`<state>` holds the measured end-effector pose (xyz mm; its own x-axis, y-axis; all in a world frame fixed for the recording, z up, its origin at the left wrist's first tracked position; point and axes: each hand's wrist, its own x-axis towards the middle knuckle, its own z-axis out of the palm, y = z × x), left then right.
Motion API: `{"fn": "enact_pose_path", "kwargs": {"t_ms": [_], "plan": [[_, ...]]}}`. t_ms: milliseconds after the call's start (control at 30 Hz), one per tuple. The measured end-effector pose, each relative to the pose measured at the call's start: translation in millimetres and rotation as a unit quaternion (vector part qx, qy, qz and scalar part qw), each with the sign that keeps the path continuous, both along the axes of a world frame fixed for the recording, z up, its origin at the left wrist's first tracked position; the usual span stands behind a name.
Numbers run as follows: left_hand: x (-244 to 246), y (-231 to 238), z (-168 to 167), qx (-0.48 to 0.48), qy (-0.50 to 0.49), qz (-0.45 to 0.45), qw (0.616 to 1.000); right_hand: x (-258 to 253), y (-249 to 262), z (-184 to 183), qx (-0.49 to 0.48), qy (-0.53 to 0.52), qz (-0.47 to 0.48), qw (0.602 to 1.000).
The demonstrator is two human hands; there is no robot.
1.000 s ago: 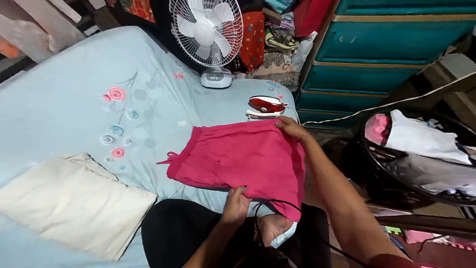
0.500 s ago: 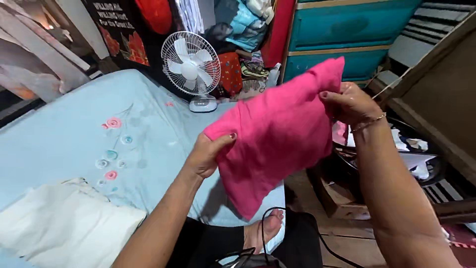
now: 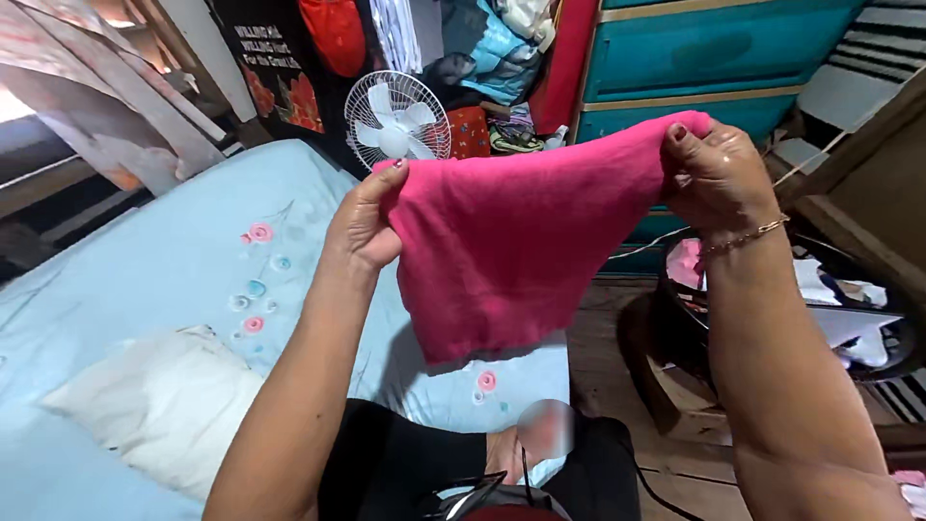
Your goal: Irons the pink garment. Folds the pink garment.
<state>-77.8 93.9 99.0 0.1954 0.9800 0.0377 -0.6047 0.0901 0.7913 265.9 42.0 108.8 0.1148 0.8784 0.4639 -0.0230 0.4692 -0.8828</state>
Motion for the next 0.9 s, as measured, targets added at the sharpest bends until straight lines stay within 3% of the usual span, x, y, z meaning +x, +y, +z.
{"fn": "enact_pose_path", "kwargs": {"t_ms": [200, 400, 500, 567, 667, 733, 767, 833, 900], "plan": [[-17, 9, -18, -0.045, 0.009, 0.088, 0.995, -19, 9, 7, 0.036, -0.054, -0.006, 0.998], [-38, 22, -40, 0.076, 0.144, 0.212, 0.964, -38, 22, 8, 0.023, -0.075, -0.091, 0.993], [-59, 21, -35, 0.156, 0.19, 0.189, 0.951, -49, 21, 14, 0.006, -0.064, -0.098, 0.993], [-81, 21, -31, 0.225, 0.244, 0.156, 0.93, -55, 15, 17, 0.005, -0.096, -0.045, 0.994], [-125, 23, -24, 0.299, 0.33, 0.083, 0.891, -67, 5, 20, 0.036, -0.256, 0.036, 0.965], [-151, 19, -16, 0.313, 0.433, 0.083, 0.841, -84, -4, 19, 0.092, -0.424, -0.002, 0.901], [-162, 15, -10, 0.316, 0.504, 0.099, 0.797, -96, -8, 17, 0.125, -0.485, -0.018, 0.865], [-181, 8, 6, 0.323, 0.637, 0.136, 0.687, -121, -14, 10, 0.197, -0.54, -0.029, 0.818], [-196, 8, 23, 0.334, 0.701, 0.165, 0.609, -146, -18, 6, 0.24, -0.549, -0.028, 0.8]]}}
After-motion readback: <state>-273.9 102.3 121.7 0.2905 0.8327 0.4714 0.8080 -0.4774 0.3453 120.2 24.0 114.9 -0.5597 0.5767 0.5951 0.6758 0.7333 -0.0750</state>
